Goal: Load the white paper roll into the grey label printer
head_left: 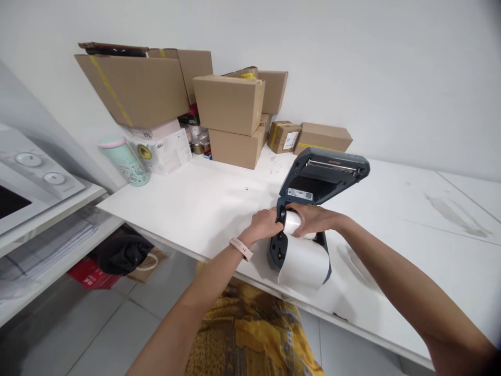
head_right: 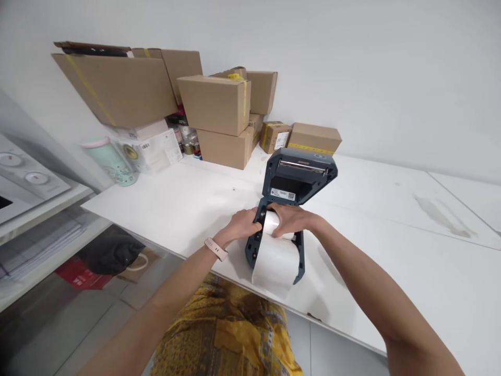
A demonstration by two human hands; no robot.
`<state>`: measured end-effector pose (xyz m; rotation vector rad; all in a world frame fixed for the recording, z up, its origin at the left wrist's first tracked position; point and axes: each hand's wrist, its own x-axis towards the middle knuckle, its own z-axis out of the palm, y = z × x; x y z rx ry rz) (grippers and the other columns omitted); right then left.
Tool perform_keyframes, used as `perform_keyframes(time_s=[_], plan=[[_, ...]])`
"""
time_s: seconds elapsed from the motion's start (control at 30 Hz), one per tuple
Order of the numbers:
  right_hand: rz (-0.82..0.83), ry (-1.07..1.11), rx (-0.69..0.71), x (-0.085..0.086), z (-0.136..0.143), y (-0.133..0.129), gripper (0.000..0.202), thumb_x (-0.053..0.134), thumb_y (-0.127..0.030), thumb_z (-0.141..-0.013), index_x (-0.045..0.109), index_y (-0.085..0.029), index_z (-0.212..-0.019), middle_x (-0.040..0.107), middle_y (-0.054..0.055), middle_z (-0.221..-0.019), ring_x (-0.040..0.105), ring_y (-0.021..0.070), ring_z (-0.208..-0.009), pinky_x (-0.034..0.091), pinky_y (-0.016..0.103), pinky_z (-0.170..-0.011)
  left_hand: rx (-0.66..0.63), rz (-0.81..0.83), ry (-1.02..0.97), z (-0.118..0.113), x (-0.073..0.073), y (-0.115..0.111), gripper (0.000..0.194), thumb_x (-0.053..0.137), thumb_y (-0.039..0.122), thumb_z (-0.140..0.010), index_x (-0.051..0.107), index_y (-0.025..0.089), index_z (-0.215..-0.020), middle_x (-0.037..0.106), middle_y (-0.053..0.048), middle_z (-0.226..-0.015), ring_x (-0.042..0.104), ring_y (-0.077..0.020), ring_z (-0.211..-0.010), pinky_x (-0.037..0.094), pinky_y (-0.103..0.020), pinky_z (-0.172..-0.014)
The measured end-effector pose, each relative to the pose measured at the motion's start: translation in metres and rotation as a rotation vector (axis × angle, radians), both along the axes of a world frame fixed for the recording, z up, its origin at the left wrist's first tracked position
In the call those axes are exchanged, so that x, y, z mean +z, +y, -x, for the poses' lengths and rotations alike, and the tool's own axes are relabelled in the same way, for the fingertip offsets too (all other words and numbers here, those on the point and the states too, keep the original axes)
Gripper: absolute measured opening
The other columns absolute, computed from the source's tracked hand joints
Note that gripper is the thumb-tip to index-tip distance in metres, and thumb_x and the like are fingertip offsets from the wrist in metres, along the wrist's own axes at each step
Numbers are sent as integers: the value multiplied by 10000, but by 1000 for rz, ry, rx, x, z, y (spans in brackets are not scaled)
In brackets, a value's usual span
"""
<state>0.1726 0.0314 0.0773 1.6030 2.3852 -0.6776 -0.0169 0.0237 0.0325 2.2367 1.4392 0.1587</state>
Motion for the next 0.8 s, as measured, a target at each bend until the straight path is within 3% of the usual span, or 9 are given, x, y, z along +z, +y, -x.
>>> perform_keyframes(time_s=[0.27, 0.57, 0.8], plan=[[214, 60, 171, 48, -5, -2, 698, 789, -340, -590, 622, -266, -1264, 709, 42, -1210, 669, 307, -1086, 551, 380, -896, -1, -3, -26, 2, -3, 0, 473, 522, 297, -837, 565, 196, -1297, 744, -134, -1195, 700, -334, -1134, 548, -384, -875], [227, 33, 162, 65, -16, -1, 715, 786, -345, -612, 636, -298, -1309, 720, 19, -1244, 680, 322, -1128, 577, 367, -900, 21, 5, -51, 3, -5, -1, 450, 526, 322, -837, 581, 210, -1270, 755, -123, -1155, 710, -334, -1099, 554, -381, -861], [163, 169, 106, 81, -53, 13, 774, 806, -429, -652, 609, -300, -1390, 670, 26, -1382, 618, 341, -1270, 536, 399, -1045, 30, 4, -50, 2, -6, -2, 410, 508, 282, -843, 588, 212, -1239, 751, -112, -1157, 709, -318, -1088, 552, -366, -863]])
